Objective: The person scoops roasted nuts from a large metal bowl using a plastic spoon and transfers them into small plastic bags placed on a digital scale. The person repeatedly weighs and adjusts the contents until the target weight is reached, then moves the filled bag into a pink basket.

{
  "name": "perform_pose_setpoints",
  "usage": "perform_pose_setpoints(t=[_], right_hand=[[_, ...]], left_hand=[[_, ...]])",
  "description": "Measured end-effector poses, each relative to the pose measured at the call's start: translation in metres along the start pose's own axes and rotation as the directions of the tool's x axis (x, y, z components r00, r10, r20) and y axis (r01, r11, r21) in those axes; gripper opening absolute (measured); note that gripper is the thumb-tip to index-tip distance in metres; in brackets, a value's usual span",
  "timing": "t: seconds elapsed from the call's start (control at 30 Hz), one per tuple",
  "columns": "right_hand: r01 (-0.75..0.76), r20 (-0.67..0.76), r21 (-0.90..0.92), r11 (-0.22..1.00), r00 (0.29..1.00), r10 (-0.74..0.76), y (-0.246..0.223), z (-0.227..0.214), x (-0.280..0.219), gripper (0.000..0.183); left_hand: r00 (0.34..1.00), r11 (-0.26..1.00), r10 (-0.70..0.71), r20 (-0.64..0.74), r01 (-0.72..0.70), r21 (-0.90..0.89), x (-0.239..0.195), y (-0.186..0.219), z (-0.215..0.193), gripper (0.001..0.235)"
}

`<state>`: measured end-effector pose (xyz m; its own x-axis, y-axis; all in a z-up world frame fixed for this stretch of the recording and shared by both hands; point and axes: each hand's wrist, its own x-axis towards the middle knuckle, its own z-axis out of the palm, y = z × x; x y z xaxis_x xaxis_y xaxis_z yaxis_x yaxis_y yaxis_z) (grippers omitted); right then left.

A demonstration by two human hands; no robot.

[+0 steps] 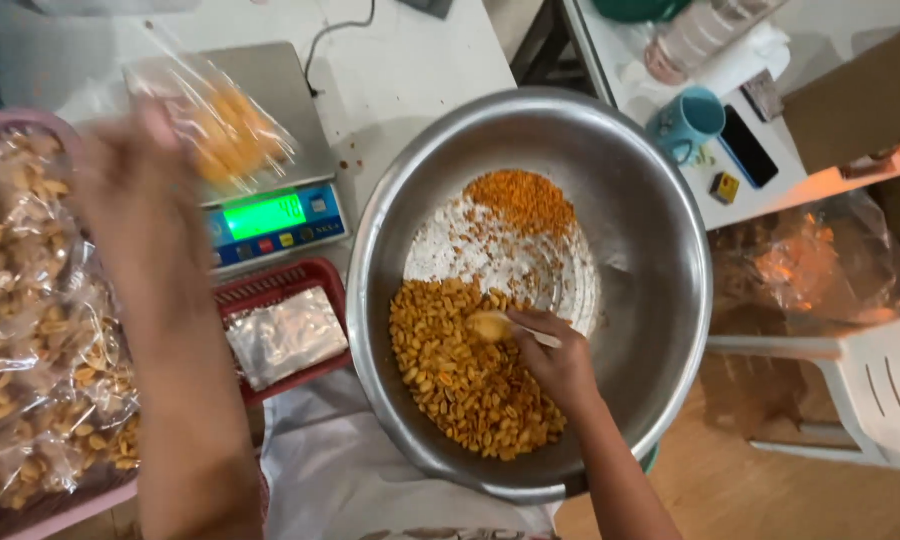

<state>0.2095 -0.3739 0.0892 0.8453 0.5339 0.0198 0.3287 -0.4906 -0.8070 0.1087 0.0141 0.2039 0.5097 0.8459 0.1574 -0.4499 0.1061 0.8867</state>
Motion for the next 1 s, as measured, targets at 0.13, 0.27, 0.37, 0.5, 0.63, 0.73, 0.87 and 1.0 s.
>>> perform_pose_setpoints(t=[0.13, 0.27, 0.37, 0.5, 0.63, 0.73, 0.87, 1.0], right_hand=[[-0.106, -0.194, 0.284, 0.953, 0.967, 0.166, -0.011, -0.01, -0.009, 0.015], [-0.015, -0.294, 0.404, 0.915, 0.945, 0.145, -0.053, -0.032, -0.022, 0.013], [0.187, -0.393, 0.272, 0.944, 0.917, -0.069, -0.101, -0.041, -0.032, 0.014], [0.164, -0.404, 0.3, 0.94, 0.914, -0.03, -0.127, -0.037, -0.03, 0.018], [0.176, -0.441, 0.33, 0.927, 0.898, -0.013, -0.118, -0.032, -0.024, 0.016], [0.179, -0.475, 0.322, 0.93, 0.88, -0.005, -0.12, -0.029, -0.028, 0.016], [0.111, -0.447, 0.43, 0.896, 0.888, 0.104, -0.107, -0.031, -0.024, 0.017], [-0.084, -0.467, 0.388, 0.918, 0.84, 0.275, -0.119, -0.041, -0.037, 0.019]], left_hand=[[0.818, 0.753, -0.575, -0.014, 0.522, -0.402, -0.067, -0.025, 0.004, 0.014], [0.636, 0.659, -0.707, 0.309, 0.752, -0.038, -0.145, -0.08, -0.03, 0.036], [0.504, 0.846, -0.534, 0.679, 0.316, 0.431, -0.159, -0.075, -0.015, 0.062], [0.3, 0.859, -0.452, 0.84, -0.109, 0.501, -0.161, -0.072, 0.015, 0.073], [0.381, 0.913, -0.385, 0.84, 0.027, 0.406, -0.162, -0.074, 0.021, 0.073], [0.323, 0.883, -0.465, 0.824, 0.103, 0.458, -0.168, -0.073, 0.024, 0.083], [0.384, 0.864, -0.487, 0.784, 0.076, 0.499, -0.169, -0.08, 0.03, 0.078], [0.315, 0.832, -0.525, 0.79, 0.387, 0.398, -0.166, -0.082, 0.024, 0.033]])
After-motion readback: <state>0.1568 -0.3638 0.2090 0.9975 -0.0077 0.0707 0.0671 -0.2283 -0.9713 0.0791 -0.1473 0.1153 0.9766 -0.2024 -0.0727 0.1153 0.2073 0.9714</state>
